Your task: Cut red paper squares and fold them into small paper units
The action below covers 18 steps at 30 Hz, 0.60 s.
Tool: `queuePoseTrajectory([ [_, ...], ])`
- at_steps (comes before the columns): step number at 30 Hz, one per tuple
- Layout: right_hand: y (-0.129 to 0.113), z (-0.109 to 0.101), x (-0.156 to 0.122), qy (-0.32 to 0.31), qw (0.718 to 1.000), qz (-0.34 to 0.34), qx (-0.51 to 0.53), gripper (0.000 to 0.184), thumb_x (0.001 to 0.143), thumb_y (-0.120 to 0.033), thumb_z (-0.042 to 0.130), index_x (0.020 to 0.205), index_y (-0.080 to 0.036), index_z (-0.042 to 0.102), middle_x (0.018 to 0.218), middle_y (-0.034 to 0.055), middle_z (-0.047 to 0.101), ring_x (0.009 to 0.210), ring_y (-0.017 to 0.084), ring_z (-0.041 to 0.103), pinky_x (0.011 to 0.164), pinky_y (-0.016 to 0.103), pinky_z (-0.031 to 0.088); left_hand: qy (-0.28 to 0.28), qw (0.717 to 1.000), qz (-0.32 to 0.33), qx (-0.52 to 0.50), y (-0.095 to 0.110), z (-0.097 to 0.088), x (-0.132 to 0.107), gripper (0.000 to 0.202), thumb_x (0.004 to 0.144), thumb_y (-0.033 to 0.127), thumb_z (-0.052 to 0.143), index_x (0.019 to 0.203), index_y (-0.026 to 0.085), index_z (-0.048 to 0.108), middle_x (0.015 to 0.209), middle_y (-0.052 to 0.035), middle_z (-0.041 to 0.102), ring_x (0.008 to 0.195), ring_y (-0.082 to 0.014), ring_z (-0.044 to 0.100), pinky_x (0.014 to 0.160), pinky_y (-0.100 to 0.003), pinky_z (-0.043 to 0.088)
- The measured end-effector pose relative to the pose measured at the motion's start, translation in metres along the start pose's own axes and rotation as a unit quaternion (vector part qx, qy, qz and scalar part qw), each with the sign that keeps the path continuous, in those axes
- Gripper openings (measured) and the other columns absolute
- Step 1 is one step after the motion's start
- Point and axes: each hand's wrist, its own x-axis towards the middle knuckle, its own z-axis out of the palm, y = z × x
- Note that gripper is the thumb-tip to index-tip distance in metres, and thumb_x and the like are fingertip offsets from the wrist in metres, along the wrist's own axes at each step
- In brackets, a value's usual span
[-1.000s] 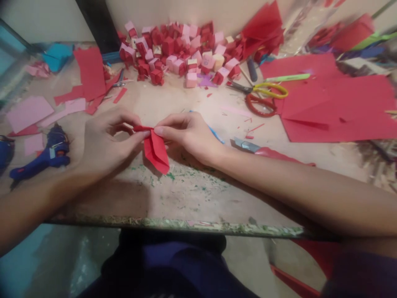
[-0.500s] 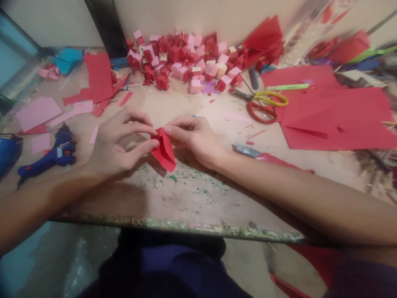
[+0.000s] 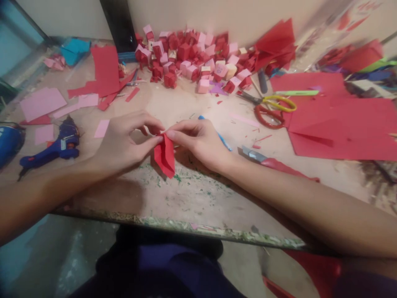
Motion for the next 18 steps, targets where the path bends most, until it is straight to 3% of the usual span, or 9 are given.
queuePoseTrajectory([
  [5, -0.0013, -0.0008, -0.0011, -0.003, 0.999, -0.003, -0.048, 0.017, 0.085, -0.037, 0.088, 0.084, -0.02, 0.084, 0.081, 0.0029, 0.079, 0.071, 0.015, 0.068, 0.069, 0.029, 0.058, -0.025, 1.0, 0.0, 0.019, -0.0004, -0.0019, 0.0, 0.011, 0.09, 0.01, 0.072, 0.088, 0.021, 0.076, 0.086, -0.001, 0.077, 0.078, -0.016, 0.07, 0.073, -0.03, 0.053],
  [12, -0.003, 0.0006, -0.0019, -0.031, 0.997, -0.027, -0.067, 0.016, 0.088, -0.033, 0.085, 0.09, -0.018, 0.082, 0.084, 0.0023, 0.078, 0.074, 0.014, 0.066, 0.07, 0.028, 0.054, -0.018, 1.0, -0.024, -0.001, 0.0029, -0.003, -0.0004, 0.016, 0.086, 0.006, 0.071, 0.079, 0.02, 0.075, 0.08, 0.0013, 0.077, 0.073, -0.0148, 0.069, 0.071, -0.029, 0.051],
  [18, -0.0047, 0.0023, -0.0022, -0.021, 0.997, -0.008, -0.073, 0.017, 0.086, -0.034, 0.086, 0.092, -0.019, 0.08, 0.087, 0.0027, 0.078, 0.076, 0.015, 0.068, 0.072, 0.03, 0.055, -0.013, 0.999, -0.033, 0.0, -0.0011, -0.0004, -0.0002, 0.013, 0.084, 0.007, 0.072, 0.08, 0.019, 0.075, 0.079, 0.0012, 0.076, 0.073, -0.0149, 0.068, 0.069, -0.028, 0.051],
])
